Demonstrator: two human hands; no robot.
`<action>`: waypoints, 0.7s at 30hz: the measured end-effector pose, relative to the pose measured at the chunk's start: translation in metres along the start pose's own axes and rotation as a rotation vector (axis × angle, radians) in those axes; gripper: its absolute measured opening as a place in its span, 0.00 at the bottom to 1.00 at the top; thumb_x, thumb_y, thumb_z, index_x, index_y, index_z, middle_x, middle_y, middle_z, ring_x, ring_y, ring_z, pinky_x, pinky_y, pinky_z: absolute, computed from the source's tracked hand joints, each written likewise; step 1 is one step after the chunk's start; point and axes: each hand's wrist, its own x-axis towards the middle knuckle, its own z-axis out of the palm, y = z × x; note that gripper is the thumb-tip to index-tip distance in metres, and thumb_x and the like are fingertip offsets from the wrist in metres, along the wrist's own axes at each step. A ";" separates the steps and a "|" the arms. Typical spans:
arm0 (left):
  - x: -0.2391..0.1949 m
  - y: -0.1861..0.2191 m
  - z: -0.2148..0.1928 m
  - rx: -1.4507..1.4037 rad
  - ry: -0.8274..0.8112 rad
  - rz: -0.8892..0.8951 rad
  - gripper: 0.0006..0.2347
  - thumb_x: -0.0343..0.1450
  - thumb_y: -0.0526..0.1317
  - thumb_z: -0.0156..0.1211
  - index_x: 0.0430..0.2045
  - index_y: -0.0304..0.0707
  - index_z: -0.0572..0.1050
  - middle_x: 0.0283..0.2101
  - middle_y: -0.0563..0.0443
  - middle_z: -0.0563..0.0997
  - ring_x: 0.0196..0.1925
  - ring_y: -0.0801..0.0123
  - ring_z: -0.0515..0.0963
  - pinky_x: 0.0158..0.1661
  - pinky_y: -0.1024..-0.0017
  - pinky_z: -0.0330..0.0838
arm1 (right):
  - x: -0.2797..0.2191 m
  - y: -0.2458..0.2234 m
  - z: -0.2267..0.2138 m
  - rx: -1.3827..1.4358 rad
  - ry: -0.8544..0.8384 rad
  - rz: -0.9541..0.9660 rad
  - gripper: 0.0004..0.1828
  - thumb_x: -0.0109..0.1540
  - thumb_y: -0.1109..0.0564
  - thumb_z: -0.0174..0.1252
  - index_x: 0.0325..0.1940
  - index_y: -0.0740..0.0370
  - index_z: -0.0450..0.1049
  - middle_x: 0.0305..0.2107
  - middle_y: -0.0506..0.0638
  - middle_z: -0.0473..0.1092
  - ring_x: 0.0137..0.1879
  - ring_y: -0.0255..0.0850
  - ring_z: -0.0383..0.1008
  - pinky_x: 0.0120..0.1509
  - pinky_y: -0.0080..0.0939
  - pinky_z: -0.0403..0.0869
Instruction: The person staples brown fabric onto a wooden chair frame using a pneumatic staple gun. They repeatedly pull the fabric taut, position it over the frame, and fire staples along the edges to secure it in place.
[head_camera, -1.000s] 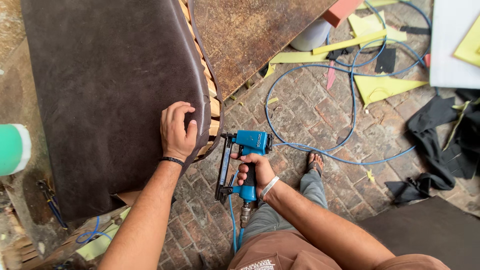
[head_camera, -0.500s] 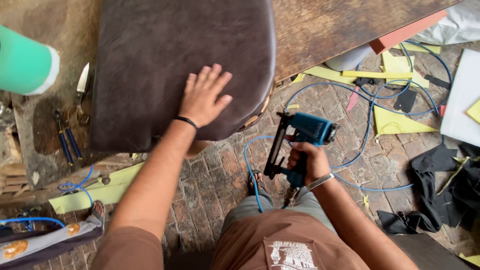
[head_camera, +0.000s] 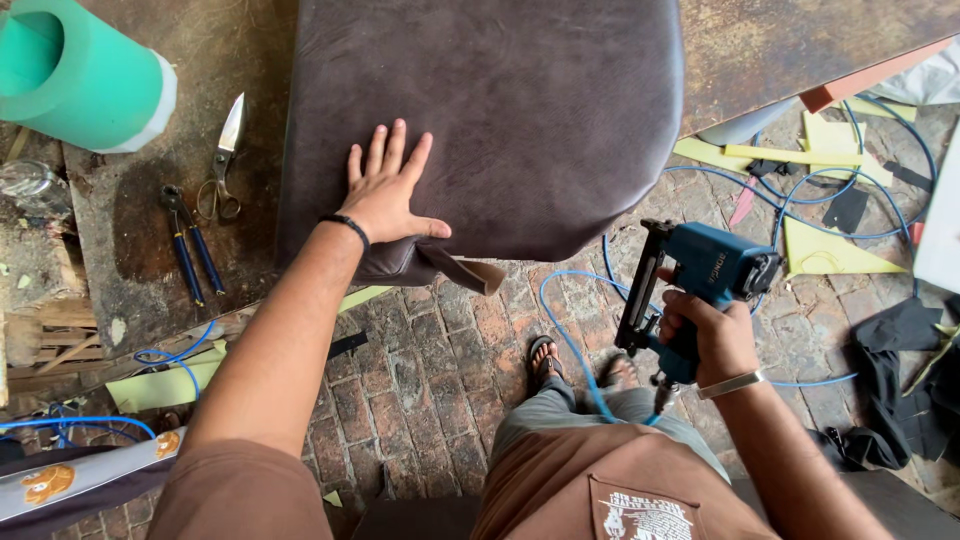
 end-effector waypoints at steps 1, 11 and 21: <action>0.002 0.001 -0.003 -0.003 -0.019 0.001 0.62 0.52 0.71 0.70 0.75 0.52 0.34 0.77 0.34 0.25 0.79 0.43 0.23 0.70 0.37 0.22 | -0.001 -0.001 0.002 -0.054 -0.040 -0.046 0.24 0.57 0.63 0.58 0.59 0.68 0.74 0.24 0.48 0.69 0.27 0.37 0.68 0.33 0.39 0.70; -0.004 0.038 -0.002 -0.007 0.000 -0.166 0.62 0.55 0.59 0.78 0.76 0.55 0.30 0.78 0.38 0.24 0.79 0.41 0.24 0.64 0.20 0.27 | -0.034 0.056 0.042 -0.586 -0.213 -0.139 0.18 0.53 0.54 0.72 0.43 0.64 0.78 0.30 0.48 0.77 0.34 0.34 0.73 0.40 0.37 0.75; -0.011 0.053 0.002 0.015 0.072 -0.207 0.57 0.59 0.56 0.76 0.76 0.54 0.32 0.79 0.38 0.26 0.80 0.39 0.28 0.64 0.19 0.33 | -0.054 0.102 0.119 -0.172 -0.103 -0.116 0.13 0.53 0.59 0.69 0.40 0.64 0.77 0.27 0.47 0.76 0.31 0.34 0.75 0.34 0.37 0.74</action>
